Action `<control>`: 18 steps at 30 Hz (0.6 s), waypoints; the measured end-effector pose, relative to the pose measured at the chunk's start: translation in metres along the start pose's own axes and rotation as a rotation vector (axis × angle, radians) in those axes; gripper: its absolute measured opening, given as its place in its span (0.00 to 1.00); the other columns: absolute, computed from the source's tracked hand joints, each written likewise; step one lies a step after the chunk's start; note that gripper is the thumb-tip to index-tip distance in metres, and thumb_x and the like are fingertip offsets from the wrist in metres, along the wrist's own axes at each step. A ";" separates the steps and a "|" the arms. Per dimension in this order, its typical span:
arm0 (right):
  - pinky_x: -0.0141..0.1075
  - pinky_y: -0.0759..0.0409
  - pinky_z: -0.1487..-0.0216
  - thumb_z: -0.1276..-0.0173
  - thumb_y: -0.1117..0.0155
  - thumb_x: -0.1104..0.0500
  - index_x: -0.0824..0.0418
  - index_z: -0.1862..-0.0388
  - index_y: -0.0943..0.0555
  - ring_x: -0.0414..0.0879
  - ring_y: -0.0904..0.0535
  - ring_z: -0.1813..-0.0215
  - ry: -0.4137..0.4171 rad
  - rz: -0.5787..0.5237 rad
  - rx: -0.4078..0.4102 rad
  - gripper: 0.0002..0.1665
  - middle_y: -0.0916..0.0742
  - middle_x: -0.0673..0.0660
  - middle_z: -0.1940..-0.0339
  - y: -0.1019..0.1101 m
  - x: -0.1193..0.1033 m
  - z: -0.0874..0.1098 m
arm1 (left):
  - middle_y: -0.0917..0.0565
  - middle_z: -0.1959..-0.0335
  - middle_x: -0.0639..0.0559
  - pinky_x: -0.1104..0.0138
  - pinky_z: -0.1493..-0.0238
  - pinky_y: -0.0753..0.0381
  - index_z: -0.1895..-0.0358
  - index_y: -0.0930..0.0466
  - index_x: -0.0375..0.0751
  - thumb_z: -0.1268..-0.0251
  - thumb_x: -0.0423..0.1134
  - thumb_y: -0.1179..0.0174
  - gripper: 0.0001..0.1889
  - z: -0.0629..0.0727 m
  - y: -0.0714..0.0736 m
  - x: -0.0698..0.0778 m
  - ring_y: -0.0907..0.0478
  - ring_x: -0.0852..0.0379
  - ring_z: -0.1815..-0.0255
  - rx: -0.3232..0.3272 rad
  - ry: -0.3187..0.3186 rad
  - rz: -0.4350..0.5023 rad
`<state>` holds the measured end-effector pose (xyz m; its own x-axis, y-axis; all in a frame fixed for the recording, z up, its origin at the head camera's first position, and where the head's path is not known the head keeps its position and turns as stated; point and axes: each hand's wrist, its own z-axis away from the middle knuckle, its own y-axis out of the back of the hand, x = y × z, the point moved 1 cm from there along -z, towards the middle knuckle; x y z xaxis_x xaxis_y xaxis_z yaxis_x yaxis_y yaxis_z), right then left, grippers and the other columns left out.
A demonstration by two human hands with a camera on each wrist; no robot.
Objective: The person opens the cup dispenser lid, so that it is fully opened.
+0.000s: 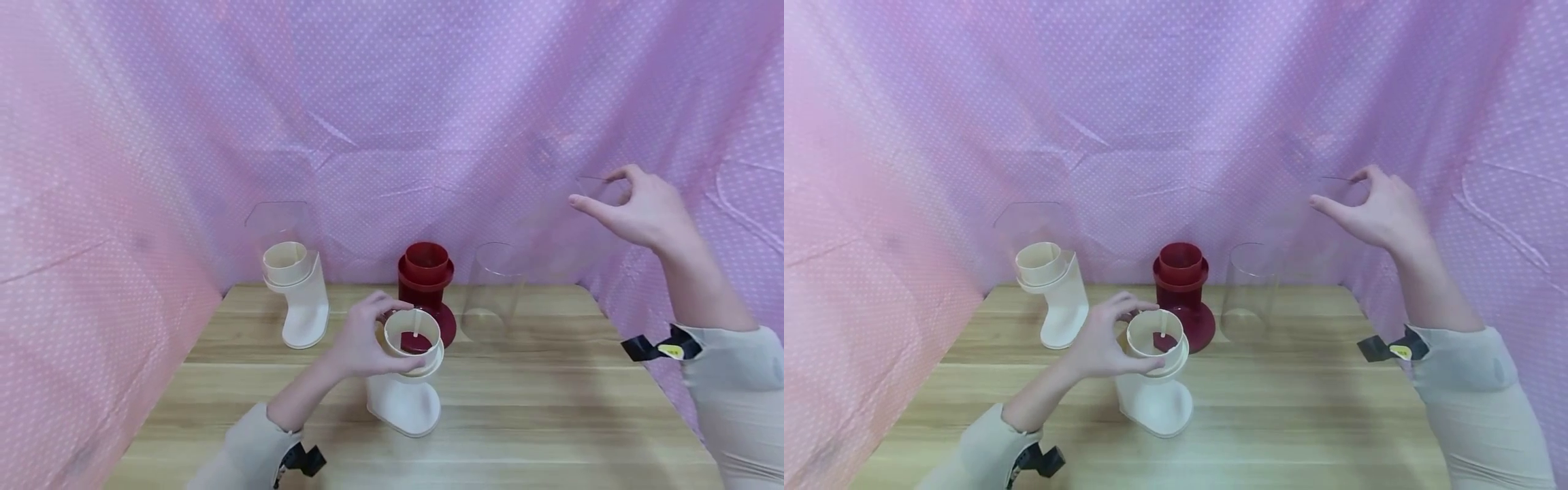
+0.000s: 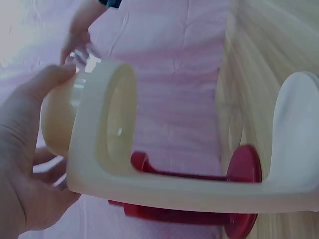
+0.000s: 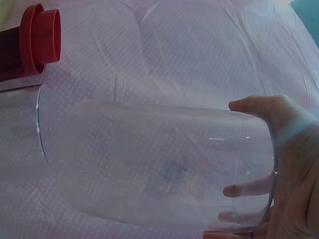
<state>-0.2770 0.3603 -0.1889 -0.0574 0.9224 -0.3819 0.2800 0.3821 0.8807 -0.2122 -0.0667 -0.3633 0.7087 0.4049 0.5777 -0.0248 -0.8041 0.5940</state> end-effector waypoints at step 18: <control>0.78 0.30 0.42 0.34 0.49 0.14 0.69 0.18 0.41 0.86 0.39 0.31 -0.136 0.072 -0.063 0.69 0.38 0.91 0.28 -0.036 0.040 -0.009 | 0.17 0.52 0.57 0.68 0.56 0.17 0.39 0.16 0.48 0.63 0.56 0.12 0.41 0.015 0.007 -0.001 0.20 0.60 0.57 0.114 0.132 -0.100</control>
<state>-0.2981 0.3842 -0.2331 0.0918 0.9332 -0.3476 0.2179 0.3218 0.9214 -0.2019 -0.0793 -0.3681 0.6047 0.5328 0.5920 0.1266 -0.7982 0.5889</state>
